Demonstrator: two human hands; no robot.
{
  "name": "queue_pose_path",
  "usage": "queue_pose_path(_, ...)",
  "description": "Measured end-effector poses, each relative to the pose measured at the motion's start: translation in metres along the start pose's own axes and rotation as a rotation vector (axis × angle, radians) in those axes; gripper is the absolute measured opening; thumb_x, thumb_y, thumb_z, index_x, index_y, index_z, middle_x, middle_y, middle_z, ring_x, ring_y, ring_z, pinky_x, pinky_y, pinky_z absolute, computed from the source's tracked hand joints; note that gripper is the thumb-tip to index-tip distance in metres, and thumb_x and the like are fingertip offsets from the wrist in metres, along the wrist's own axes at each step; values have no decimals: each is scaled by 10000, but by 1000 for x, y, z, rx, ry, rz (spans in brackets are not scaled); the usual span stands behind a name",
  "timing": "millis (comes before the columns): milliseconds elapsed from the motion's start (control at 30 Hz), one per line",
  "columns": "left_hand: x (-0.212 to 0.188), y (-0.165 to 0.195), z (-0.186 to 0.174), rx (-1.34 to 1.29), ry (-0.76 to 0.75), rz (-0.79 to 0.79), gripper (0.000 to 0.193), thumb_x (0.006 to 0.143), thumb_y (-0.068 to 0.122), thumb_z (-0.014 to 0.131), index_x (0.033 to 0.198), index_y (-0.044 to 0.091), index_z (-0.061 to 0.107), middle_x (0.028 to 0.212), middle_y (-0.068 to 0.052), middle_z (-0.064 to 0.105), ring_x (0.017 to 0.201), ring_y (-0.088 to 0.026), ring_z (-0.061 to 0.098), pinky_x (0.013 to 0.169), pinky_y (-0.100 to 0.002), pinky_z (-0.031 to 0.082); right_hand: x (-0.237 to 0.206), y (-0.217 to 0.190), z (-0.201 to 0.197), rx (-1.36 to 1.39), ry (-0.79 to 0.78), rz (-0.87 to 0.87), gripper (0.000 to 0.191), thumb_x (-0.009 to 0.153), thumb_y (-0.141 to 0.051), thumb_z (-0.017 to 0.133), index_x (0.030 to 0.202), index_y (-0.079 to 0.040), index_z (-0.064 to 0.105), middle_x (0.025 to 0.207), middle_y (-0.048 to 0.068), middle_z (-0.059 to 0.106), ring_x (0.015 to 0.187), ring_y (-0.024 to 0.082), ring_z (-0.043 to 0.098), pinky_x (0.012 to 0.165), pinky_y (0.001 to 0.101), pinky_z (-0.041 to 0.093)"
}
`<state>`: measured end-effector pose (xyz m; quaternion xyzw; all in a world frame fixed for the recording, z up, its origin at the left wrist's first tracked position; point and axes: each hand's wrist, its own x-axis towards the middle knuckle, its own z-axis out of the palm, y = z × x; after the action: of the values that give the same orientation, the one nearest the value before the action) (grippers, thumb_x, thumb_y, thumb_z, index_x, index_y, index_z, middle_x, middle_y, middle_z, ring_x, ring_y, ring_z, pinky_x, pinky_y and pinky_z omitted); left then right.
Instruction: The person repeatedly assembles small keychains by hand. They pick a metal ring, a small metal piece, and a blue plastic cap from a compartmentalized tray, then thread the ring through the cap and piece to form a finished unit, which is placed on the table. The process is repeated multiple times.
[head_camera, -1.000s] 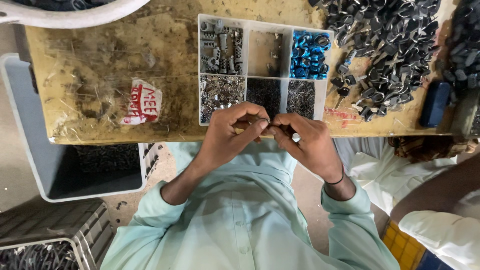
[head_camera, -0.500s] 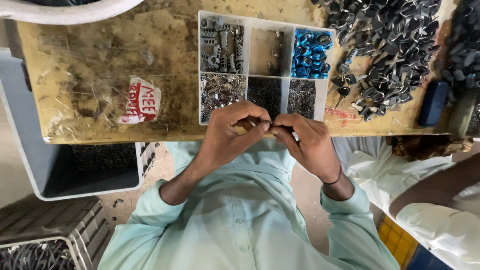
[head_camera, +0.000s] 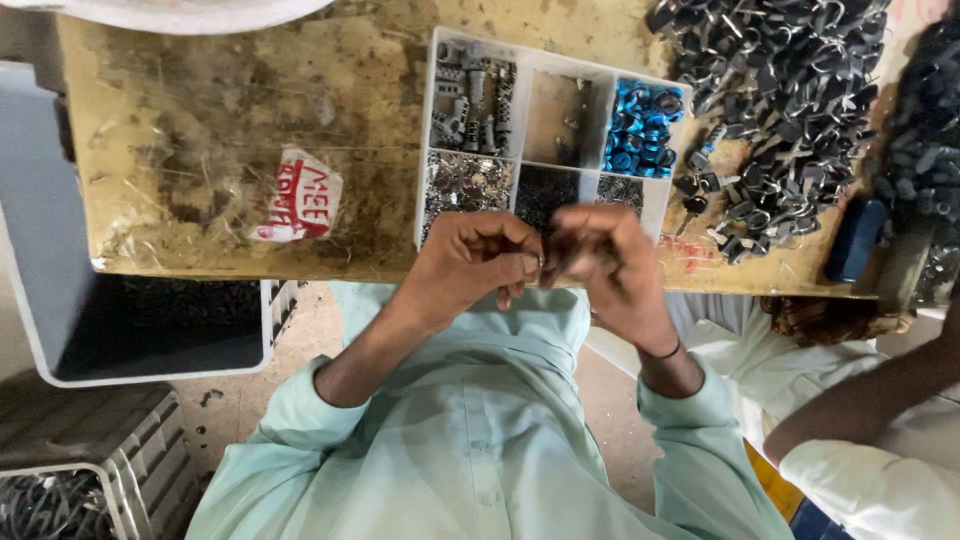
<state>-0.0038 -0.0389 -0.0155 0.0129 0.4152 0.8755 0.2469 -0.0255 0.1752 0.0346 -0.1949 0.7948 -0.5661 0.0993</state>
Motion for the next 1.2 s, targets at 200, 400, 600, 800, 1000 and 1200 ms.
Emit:
queue_pose_path(200, 0, -10, -5, -109, -42, 111, 94, 1041, 33, 636, 1089, -48, 644, 904, -48, 643, 752, -88, 637, 629, -254, 573, 92, 4, 20, -509, 35, -229, 250, 1026, -66, 761, 1255, -34, 665, 1093, 116, 696, 890, 213, 686, 787, 343, 563)
queue_pose_path(400, 0, -10, -2, -55, -48, 156, 89, 1064, 40, 626, 1102, -39, 633, 934, -52, 639, 759, -88, 638, 636, -255, 573, 140, 0, 36, -699, -127, -301, 264, 919, -180, 861, 1059, -42, 685, 1039, 134, 709, 908, 305, 718, 766, 412, 555)
queue_pose_path(600, -5, -1, -2, -41, -6, 238, 89, 1068, 71, 615, 1134, 11, 606, 988, -50, 665, 887, -80, 665, 681, -248, 586, 81, -42, -14, -417, -217, -89, 262, 949, 110, 690, 1182, 2, 635, 1112, 143, 689, 896, 189, 723, 737, 290, 586)
queue_pose_path(800, 2, 3, -4, -281, -74, 184, 103, 1007, 56, 686, 1068, -25, 672, 973, -111, 728, 864, -163, 711, 699, -309, 614, 32, -27, 0, 250, -66, 77, 292, 978, 123, 662, 1216, -45, 645, 1201, 89, 629, 1000, 172, 703, 860, 289, 606)
queue_pose_path(1000, -1, 5, 1, -233, 5, 176, 103, 990, 50, 703, 1046, -33, 682, 958, -126, 733, 855, -174, 721, 657, -325, 618, 26, -26, 5, -294, 18, -130, 352, 945, 99, 727, 1254, -54, 656, 1145, 105, 667, 973, 207, 695, 862, 288, 568)
queue_pose_path(1200, -4, 9, 9, -103, 113, 163, 87, 982, 59, 717, 998, -18, 678, 876, -82, 717, 766, -124, 689, 611, -280, 593, 21, -29, 4, -432, 26, -241, 304, 958, 110, 710, 1214, -51, 677, 1224, 121, 703, 1091, 259, 725, 918, 327, 594)
